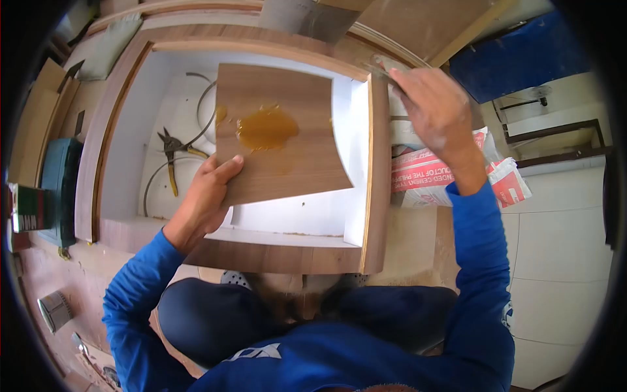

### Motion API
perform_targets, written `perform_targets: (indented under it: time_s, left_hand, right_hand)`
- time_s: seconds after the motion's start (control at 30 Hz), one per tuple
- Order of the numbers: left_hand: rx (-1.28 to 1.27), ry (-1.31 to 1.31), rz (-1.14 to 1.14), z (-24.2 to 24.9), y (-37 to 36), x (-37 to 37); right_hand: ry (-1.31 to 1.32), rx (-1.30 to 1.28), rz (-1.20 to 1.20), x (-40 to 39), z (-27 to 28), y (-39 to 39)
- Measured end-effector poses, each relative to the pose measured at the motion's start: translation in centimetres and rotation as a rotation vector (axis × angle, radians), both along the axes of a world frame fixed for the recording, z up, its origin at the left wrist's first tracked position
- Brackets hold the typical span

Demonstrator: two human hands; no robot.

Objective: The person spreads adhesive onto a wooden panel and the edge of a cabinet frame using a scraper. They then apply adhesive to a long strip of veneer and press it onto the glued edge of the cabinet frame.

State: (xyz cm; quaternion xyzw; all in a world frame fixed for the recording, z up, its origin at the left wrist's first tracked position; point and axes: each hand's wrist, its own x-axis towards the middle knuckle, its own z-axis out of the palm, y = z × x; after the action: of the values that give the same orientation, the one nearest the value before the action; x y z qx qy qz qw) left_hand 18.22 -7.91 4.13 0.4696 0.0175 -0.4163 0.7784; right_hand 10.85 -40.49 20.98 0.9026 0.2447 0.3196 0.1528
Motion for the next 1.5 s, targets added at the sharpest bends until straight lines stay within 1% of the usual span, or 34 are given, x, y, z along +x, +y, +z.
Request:
perform_targets:
  time_s: [0.07, 0.1, 0.17, 0.23, 0.3, 0.37, 0.53, 0.63, 0.77, 0.83, 0.9, 0.97, 1.03, 1.07, 1.13, 1.17, 1.23, 1.27, 1.33, 1.37, 1.43, 1.5]
  left_hand:
    - [-0.027, 0.017, 0.0, -0.6, -0.3, 0.2]
    - [-0.073, 0.009, -0.008, -0.7, -0.5, 0.3]
    - [-0.12, 0.031, 0.01, 0.1, -0.8, 0.4]
    - [-0.163, 0.05, -0.013, 0.2, -0.8, 0.1]
    - [-0.181, 0.049, -0.003, 0.5, -0.9, 0.0]
    - [-0.189, 0.044, 0.005, 0.5, -0.8, 0.0]
    - [-0.173, 0.044, 0.023, 0.9, -0.6, -0.3]
    - [-0.171, 0.017, 0.015, 0.5, -0.8, 0.0]
    - [-0.193, -0.022, 0.032, -0.2, -1.2, -0.2]
    - [-0.169, 0.004, 0.005, 0.0, -1.2, 0.0]
    - [-0.165, -0.016, 0.01, -0.4, -1.4, -0.3]
    - [-0.163, -0.035, 0.017, -0.6, -1.5, -0.4]
    - [-0.175, 0.022, -0.018, -0.6, -1.5, -0.3]
    - [-0.177, 0.02, -0.016, -0.7, -1.6, -0.3]
    - [-0.139, 0.035, 0.003, -1.0, -1.8, -0.4]
    - [-0.14, 0.036, 0.002, -1.1, -1.8, -0.4]
    - [-0.123, 0.06, -0.011, -1.2, -1.8, -0.4]
    - [-0.125, 0.058, -0.011, -1.3, -1.9, -0.2]
    - [-0.161, 0.047, -0.005, -1.8, -1.8, -0.2]
    - [-0.156, 0.052, -0.004, -1.7, -1.6, -0.3]
    - [-0.151, 0.055, 0.018, -1.3, -1.6, -0.3]
    - [-0.162, 0.048, 0.027, -1.4, -1.5, -0.3]
  right_hand:
    - [0.262, 0.197, -0.017, 0.5, 0.9, 1.4]
    - [0.271, 0.199, -0.005, 0.7, 0.6, 2.2]
    - [0.291, -0.003, 0.016, 0.6, 0.1, 4.1]
    - [0.34, 0.011, 0.045, -0.1, -1.5, 4.6]
    - [0.393, -0.075, 0.004, -0.3, -2.6, 4.6]
    - [0.421, -0.082, -0.019, -0.4, -3.2, 4.5]
    - [0.389, -0.093, -0.042, -0.6, -4.7, 4.4]
    - [0.32, -0.067, -0.089, 0.1, -5.7, 4.3]
    - [0.298, -0.074, -0.078, 0.1, -6.1, 4.3]
    - [0.241, 0.058, -0.218, -0.1, -6.0, 4.7]
    - [0.218, 0.079, -0.218, -0.1, -5.8, 4.8]
    - [0.197, 0.099, -0.216, -0.1, -5.5, 4.8]
    - [0.097, 0.038, -0.177, 0.1, -5.0, 4.8]
    - [0.095, 0.035, -0.175, 0.2, -4.5, 4.7]
    - [-0.092, 0.044, -0.142, 0.5, -3.1, 4.6]
    - [-0.091, 0.043, -0.143, 0.7, -2.2, 4.5]
    - [-0.209, 0.01, -0.076, 1.0, 0.0, 4.5]
    - [-0.212, 0.008, -0.076, 0.9, 1.1, 4.8]
    - [-0.208, 0.112, -0.113, 0.2, 2.3, 5.6]
    - [-0.203, 0.116, -0.113, -0.1, 1.8, 5.8]
    - [-0.057, 0.032, -0.08, -0.6, 0.2, 5.8]
    - [0.062, 0.006, -0.115, -1.6, -2.0, 6.6]
